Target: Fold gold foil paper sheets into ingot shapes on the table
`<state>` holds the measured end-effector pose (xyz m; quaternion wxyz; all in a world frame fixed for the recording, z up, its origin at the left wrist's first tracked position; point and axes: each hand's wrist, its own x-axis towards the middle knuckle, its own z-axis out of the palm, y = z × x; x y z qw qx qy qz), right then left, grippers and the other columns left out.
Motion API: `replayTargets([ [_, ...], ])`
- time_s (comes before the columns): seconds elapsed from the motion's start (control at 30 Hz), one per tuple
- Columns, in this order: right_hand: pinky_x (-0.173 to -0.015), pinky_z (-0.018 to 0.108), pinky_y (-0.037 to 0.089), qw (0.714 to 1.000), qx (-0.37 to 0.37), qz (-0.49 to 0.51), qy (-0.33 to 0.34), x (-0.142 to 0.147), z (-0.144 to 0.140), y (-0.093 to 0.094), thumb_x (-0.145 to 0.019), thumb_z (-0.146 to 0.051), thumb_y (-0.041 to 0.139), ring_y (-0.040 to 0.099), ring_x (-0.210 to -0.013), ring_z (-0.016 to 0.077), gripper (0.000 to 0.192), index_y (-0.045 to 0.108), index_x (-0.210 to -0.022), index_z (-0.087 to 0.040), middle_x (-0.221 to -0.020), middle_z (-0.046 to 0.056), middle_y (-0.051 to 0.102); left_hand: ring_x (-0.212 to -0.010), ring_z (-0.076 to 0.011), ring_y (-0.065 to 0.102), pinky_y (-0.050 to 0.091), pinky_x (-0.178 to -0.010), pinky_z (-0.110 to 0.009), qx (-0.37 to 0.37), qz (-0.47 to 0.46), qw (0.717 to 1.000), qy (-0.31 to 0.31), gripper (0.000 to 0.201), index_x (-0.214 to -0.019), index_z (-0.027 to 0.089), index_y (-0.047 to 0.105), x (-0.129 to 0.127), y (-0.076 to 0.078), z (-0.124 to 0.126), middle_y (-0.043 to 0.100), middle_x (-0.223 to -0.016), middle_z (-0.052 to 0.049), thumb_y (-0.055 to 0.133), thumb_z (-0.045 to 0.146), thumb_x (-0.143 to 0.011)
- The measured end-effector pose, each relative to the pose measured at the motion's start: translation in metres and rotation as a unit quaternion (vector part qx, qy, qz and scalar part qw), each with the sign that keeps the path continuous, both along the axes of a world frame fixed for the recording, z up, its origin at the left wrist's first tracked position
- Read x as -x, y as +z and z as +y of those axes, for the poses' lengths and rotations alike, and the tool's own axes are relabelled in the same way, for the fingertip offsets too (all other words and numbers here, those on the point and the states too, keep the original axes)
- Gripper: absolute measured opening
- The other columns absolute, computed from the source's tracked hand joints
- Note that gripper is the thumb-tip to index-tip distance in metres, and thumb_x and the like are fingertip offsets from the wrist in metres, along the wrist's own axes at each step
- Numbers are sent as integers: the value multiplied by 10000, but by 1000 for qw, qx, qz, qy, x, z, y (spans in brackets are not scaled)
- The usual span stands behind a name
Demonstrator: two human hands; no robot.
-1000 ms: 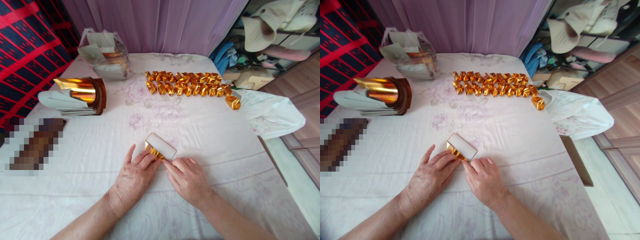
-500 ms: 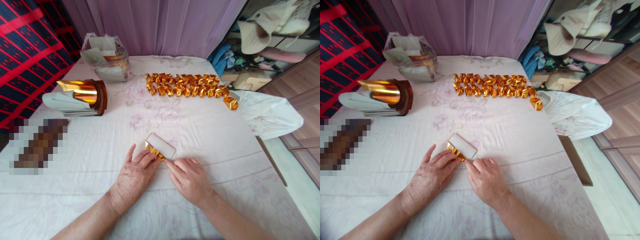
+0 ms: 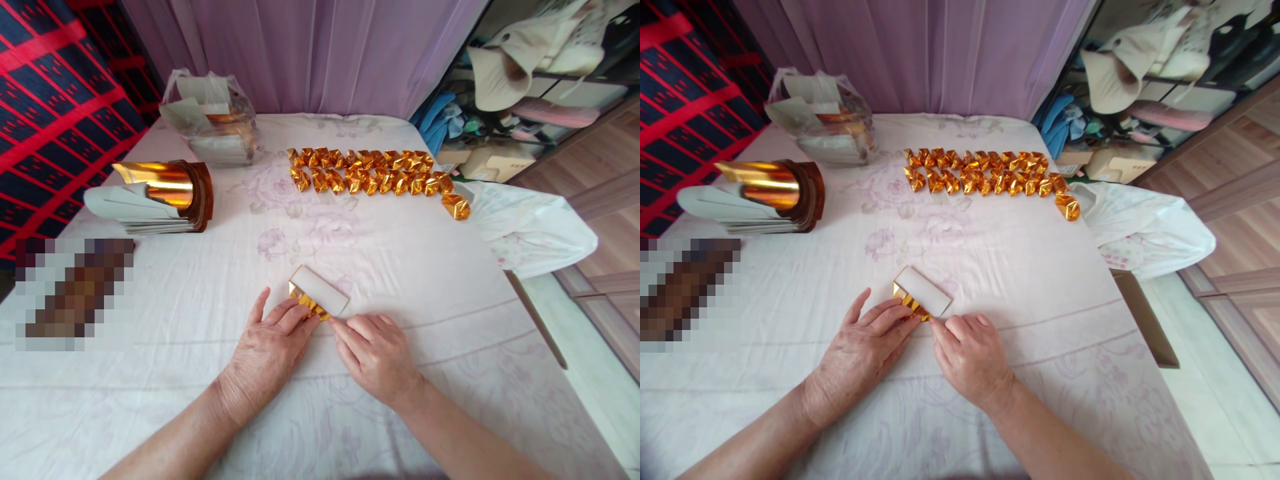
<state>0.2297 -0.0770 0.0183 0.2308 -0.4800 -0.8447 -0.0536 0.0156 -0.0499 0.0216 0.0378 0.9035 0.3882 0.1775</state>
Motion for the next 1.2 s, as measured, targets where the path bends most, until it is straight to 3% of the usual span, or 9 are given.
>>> replayTargets([
  [0.37, -640, 336, 395, 1000, 15, -7, -18, 0, 0, 1, -934, -149, 503, 583, -611, 144, 225, 723, -968, -181, -676, 3, 635, -1138, -223, 620, 170, -1199, -587, 5, 1, 1000, -7, 317, -1246, 258, 635, 1, -1, 1, 684, -1149, -29, 508, 188, -964],
  [0.53, -678, 270, 478, 988, 95, 112, -44, 10, 5, 7, -958, -165, 451, 663, -724, 148, 211, 652, -1009, -200, -845, 34, 707, -1134, -229, 622, 191, -1186, -603, 11, 6, 1000, -9, 337, -1260, 269, 627, 1, -2, 2, 681, -1150, -37, 535, 177, -949],
  [0.6, -638, 256, 477, 980, 110, 154, -52, 15, 8, 6, -963, -164, 443, 664, -669, 142, 174, 613, -980, -193, -812, 21, 707, -1133, -233, 622, 203, -1181, -603, 11, 6, 1000, -9, 322, -1243, 267, 634, 1, -2, 2, 683, -1143, -36, 549, 183, -944],
  [0.83, -628, 245, 464, 969, 146, 183, -81, 28, 15, -5, -931, -154, 464, 665, -674, 150, 131, 575, -890, -211, -780, 12, 700, -1137, -232, 626, 197, -1183, -586, 0, -5, 1000, -16, 284, -1220, 248, 635, 3, -6, 3, 700, -1135, -32, 534, 198, -959],
  [1.2, -638, 261, 462, 967, 142, 173, -125, 34, 16, -10, -855, -163, 551, 670, -722, 165, 62, 563, -875, -221, -806, 14, 702, -1232, -186, 596, 329, -1161, -450, 9, -11, 992, -129, 309, -1277, 228, 596, 28, -9, 21, 692, -1262, -21, 421, 265, -1025],
])
